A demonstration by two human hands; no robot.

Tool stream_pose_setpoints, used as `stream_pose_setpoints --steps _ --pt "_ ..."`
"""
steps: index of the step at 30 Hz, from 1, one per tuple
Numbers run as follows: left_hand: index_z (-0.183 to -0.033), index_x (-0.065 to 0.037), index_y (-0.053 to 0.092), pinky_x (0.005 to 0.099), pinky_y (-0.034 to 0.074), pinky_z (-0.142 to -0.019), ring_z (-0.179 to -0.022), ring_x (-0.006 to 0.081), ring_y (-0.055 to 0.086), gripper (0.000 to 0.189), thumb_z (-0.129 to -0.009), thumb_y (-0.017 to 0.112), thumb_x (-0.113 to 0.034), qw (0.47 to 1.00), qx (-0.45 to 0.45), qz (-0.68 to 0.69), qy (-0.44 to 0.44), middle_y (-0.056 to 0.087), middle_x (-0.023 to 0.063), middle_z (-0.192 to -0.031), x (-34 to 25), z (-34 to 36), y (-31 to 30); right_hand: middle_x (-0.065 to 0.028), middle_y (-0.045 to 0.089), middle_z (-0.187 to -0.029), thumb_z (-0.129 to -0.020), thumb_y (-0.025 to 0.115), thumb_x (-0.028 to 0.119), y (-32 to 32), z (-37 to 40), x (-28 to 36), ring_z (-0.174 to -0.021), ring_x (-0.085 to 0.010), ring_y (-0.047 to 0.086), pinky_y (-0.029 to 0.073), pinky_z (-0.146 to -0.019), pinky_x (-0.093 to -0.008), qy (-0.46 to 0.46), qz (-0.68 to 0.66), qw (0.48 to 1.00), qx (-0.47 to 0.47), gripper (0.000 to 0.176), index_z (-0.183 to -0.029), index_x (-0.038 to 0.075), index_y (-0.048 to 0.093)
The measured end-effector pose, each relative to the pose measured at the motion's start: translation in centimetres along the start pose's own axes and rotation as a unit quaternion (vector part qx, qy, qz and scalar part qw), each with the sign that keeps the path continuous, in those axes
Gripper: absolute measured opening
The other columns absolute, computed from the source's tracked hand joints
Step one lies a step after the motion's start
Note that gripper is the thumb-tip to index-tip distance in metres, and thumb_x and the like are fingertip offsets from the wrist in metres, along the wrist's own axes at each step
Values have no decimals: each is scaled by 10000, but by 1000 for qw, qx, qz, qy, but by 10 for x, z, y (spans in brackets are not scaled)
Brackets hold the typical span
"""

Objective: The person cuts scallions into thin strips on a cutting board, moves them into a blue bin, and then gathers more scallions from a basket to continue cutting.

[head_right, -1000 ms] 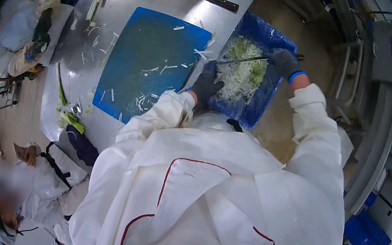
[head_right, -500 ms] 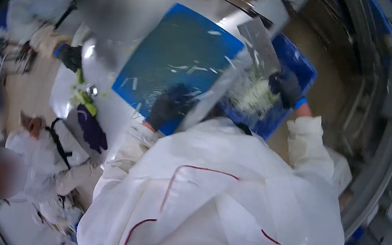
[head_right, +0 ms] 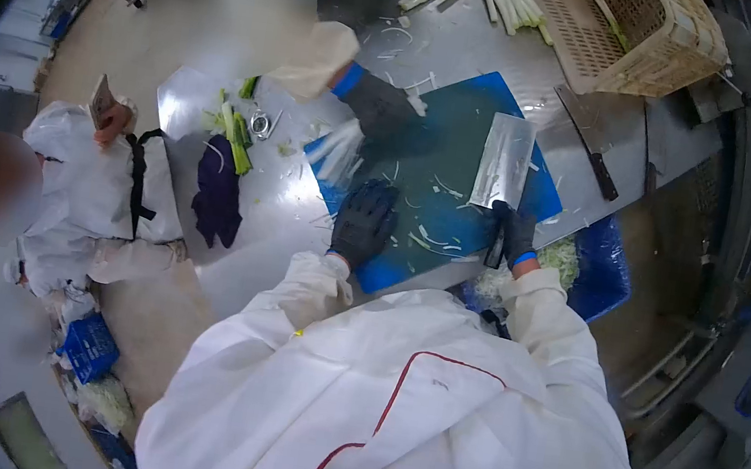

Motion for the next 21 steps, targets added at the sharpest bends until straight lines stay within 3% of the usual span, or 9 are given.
stream_pose_setpoints --steps 3,7,15,18,21 --pt "-1335 -78 561 498 345 -1095 -1281 338 487 445 -930 561 -263 1000 1 -7 -3 544 167 -1362 -3 -1 -8 -65 689 -911 -782 799 201 -7 -4 -6 -774 -154 601 494 -687 -340 -26 73 996 -44 342 -1012 -30 695" --pt "-1366 -102 546 506 313 -1116 -1310 361 463 454 -952 541 -288 1000 6 -1 -8 513 189 -1408 -1 1 -4 -63 676 -717 -854 710 142 14 22 25 -574 -161 631 493 -537 -315 -58 100 993 -27 129 -873 15 694" --pt "-1385 -105 533 508 318 -1108 -1325 343 456 471 -960 528 -308 1000 15 -27 -6 496 172 -1437 1 2 -1 -80 698 -761 -836 749 132 16 25 21 -588 -171 632 489 -555 -311 -6 16 999 -30 181 -970 20 700" --pt "-1361 -102 557 506 332 -1090 -1253 362 505 456 -941 555 -282 999 -13 -31 9 558 179 -1350 -2 0 -4 -90 706 -805 -834 755 136 17 27 20 -629 -162 636 492 -572 -309 45 10 999 -6 214 -1000 15 697" --pt "-1312 -93 596 498 376 -1027 -1181 360 546 424 -931 574 -277 1000 23 -14 -1 600 171 -1279 -10 -2 -8 -94 688 -709 -851 725 146 27 35 38 -553 -177 639 512 -520 -312 -11 15 999 -30 154 -897 2 695"
Point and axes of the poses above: each hand's wrist, its own z-axis away from the middle knuckle, its own y-axis out of the palm, x = y × z, the point moved 5 cm from there along -z, towards the middle knuckle
